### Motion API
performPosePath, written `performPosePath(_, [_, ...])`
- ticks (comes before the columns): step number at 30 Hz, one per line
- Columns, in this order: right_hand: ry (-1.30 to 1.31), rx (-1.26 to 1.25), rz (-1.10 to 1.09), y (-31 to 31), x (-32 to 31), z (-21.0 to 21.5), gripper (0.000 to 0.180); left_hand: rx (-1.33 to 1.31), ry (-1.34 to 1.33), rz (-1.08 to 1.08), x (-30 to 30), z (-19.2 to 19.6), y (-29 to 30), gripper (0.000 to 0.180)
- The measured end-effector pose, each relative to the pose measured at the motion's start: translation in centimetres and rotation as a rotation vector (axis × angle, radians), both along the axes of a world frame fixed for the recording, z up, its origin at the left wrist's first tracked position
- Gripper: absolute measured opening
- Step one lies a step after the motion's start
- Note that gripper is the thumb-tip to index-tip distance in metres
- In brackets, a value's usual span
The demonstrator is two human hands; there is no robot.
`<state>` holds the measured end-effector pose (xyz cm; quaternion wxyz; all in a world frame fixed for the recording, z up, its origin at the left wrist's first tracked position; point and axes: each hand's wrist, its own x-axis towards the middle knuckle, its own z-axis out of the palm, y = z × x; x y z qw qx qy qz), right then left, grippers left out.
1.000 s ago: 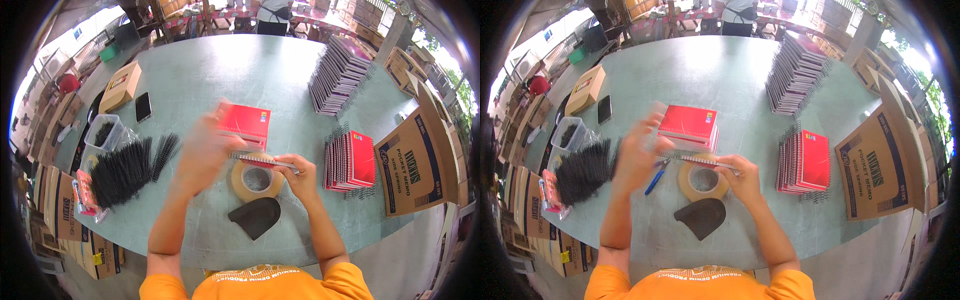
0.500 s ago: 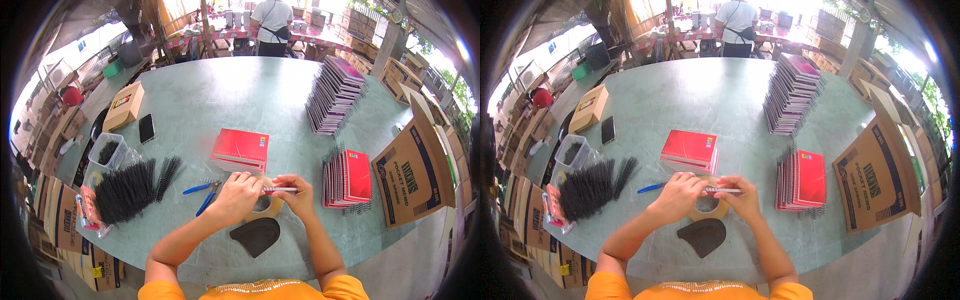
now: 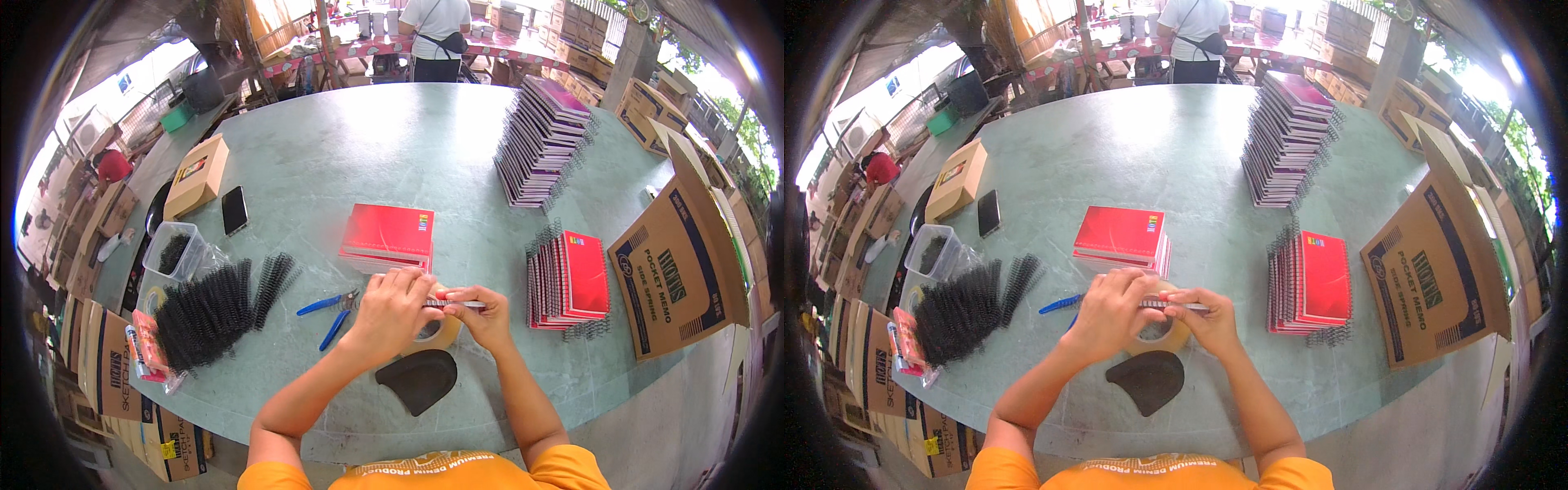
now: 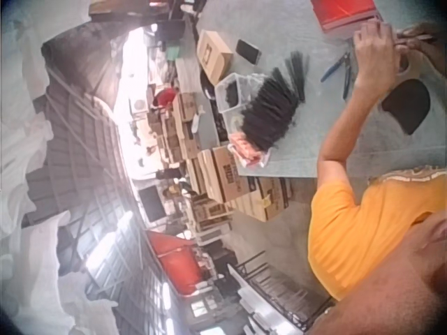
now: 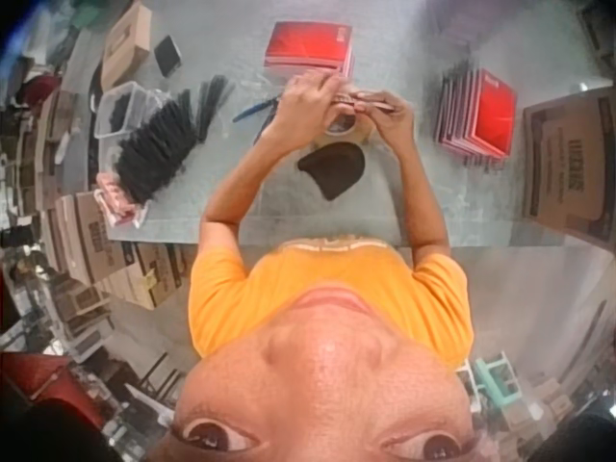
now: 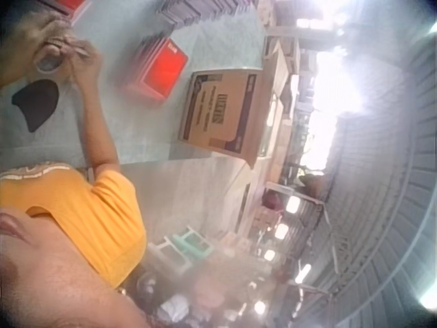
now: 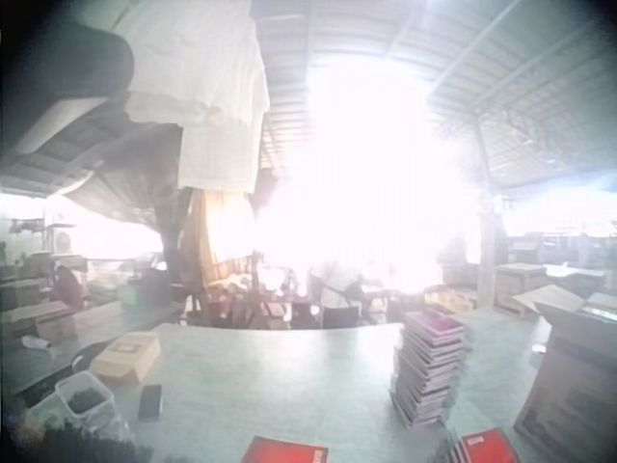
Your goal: The person binds notebooks by threading a plastic coil through the pre-punched holes, trimming the excess coil with pliers, and then using a black handheld tool to tuck in the coil ends.
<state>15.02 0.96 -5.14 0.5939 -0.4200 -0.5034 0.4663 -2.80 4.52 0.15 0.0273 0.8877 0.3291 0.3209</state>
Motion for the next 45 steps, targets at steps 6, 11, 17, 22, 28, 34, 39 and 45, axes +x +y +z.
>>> performPosePath(6, [-0.042, -0.05, 0.078, 0.1, -0.2, 0.3, 0.015, -0.055, 0.097, 0.005, -0.9, -0.5, 0.2, 0.028])
performPosePath(11, [0.086, -0.041, 0.037, 0.2, 1.2, 1.1, 0.014, -0.007, -0.151, -0.022, -0.2, 2.4, 0.3, 0.037])
performPosePath(17, [-0.061, -0.014, 0.11, 0.9, 0.2, 0.8, 0.025, -0.028, -0.114, -0.324, -0.3, 2.8, -1.0, 0.036])
performPosePath(22, [0.035, -0.031, 0.021, -0.3, 0.3, 0.9, 0.027, 0.231, 0.048, -0.062, 1.6, 0.2, -2.3, 0.033])
performPosePath(28, [-0.054, -0.049, 0.085, 0.0, 0.8, -1.4, 0.022, -0.026, 0.153, 0.014, -0.1, -0.8, -1.7, 0.027])
performPosePath(34, [-0.028, 0.059, 0.017, -0.7, 0.0, 0.7, 0.017, 0.066, 0.142, 0.075, -0.4, -1.2, -1.4, 0.021])
performPosePath(39, [-0.315, -0.016, -0.116, -0.8, 1.6, -0.3, 0.02, -0.031, 0.152, 0.071, 1.3, -0.3, -1.0, 0.031])
performPosePath(45, [-0.115, -0.004, -0.008, -0.5, -0.2, 0.7, 0.019, -0.033, 0.098, 0.086, 0.0, -0.6, -0.6, 0.019])
